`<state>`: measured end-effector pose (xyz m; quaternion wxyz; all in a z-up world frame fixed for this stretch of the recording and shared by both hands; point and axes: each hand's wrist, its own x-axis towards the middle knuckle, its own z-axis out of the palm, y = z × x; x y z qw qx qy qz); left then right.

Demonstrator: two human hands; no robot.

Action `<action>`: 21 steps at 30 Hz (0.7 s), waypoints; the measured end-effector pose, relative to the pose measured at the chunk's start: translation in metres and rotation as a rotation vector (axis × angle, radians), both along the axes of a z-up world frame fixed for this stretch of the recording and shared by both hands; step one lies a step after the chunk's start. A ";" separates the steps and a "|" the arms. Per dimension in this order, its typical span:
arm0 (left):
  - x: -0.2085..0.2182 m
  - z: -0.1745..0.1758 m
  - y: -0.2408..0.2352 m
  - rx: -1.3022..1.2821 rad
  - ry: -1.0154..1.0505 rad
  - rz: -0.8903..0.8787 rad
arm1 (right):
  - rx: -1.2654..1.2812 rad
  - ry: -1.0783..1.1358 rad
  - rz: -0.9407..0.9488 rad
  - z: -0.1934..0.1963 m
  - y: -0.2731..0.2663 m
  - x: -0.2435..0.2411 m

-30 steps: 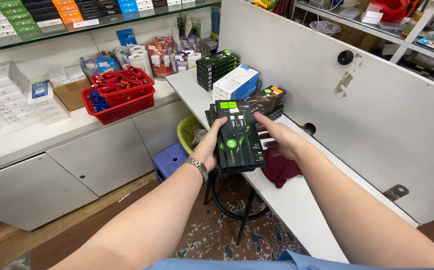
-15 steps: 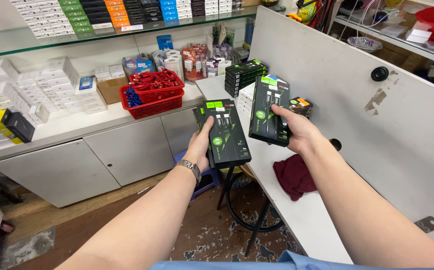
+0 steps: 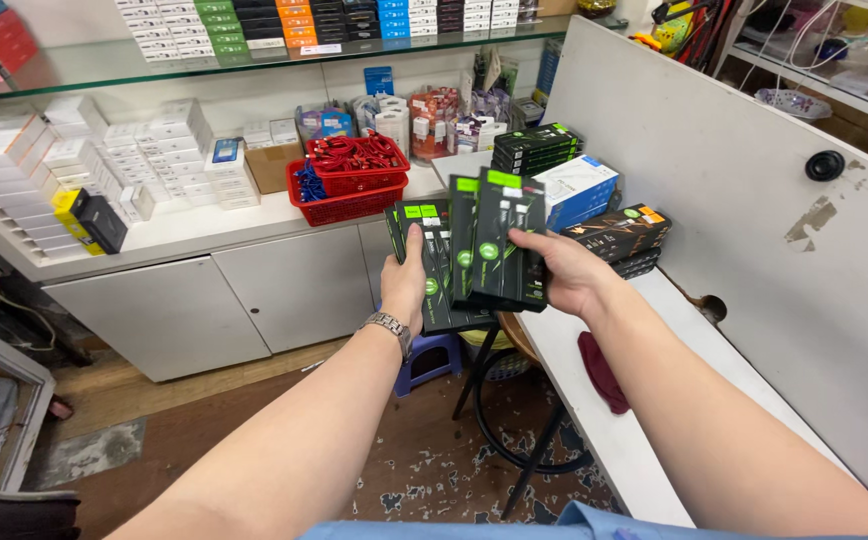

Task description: The person wipes a glass shelf with a maroon cloth, then picks up stacks of small product boxes from a counter and places them onto the shelf. The person repeats this process, moving different stacks of boxes and wiping the shelf between placements.

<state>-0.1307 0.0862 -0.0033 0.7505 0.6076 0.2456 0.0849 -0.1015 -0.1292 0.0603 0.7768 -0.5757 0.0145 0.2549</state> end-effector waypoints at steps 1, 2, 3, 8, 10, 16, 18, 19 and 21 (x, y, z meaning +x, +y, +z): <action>-0.001 -0.001 0.004 -0.011 -0.013 0.015 | 0.031 0.009 -0.002 0.002 0.001 0.001; -0.001 -0.002 0.008 -0.023 -0.025 0.031 | 0.062 0.019 -0.004 0.002 0.003 0.002; -0.002 -0.003 0.012 -0.034 -0.037 0.048 | 0.052 0.011 0.031 0.001 0.008 0.002; -0.003 0.004 0.032 -0.015 -0.080 0.078 | -0.021 -0.009 0.217 -0.012 0.056 0.003; -0.002 0.007 0.043 -0.017 -0.096 0.061 | -0.026 0.026 0.253 -0.017 0.079 0.009; 0.015 0.027 0.103 -0.037 0.021 -0.041 | -0.132 0.018 0.314 -0.015 0.151 0.045; 0.030 0.032 0.126 -0.076 0.074 -0.054 | -0.148 -0.017 0.327 -0.015 0.185 0.054; 0.035 0.036 0.139 -0.121 0.050 -0.037 | -0.118 -0.031 0.362 -0.014 0.203 0.059; 0.043 0.041 0.170 -0.211 0.001 -0.005 | -0.091 -0.048 0.410 -0.008 0.238 0.068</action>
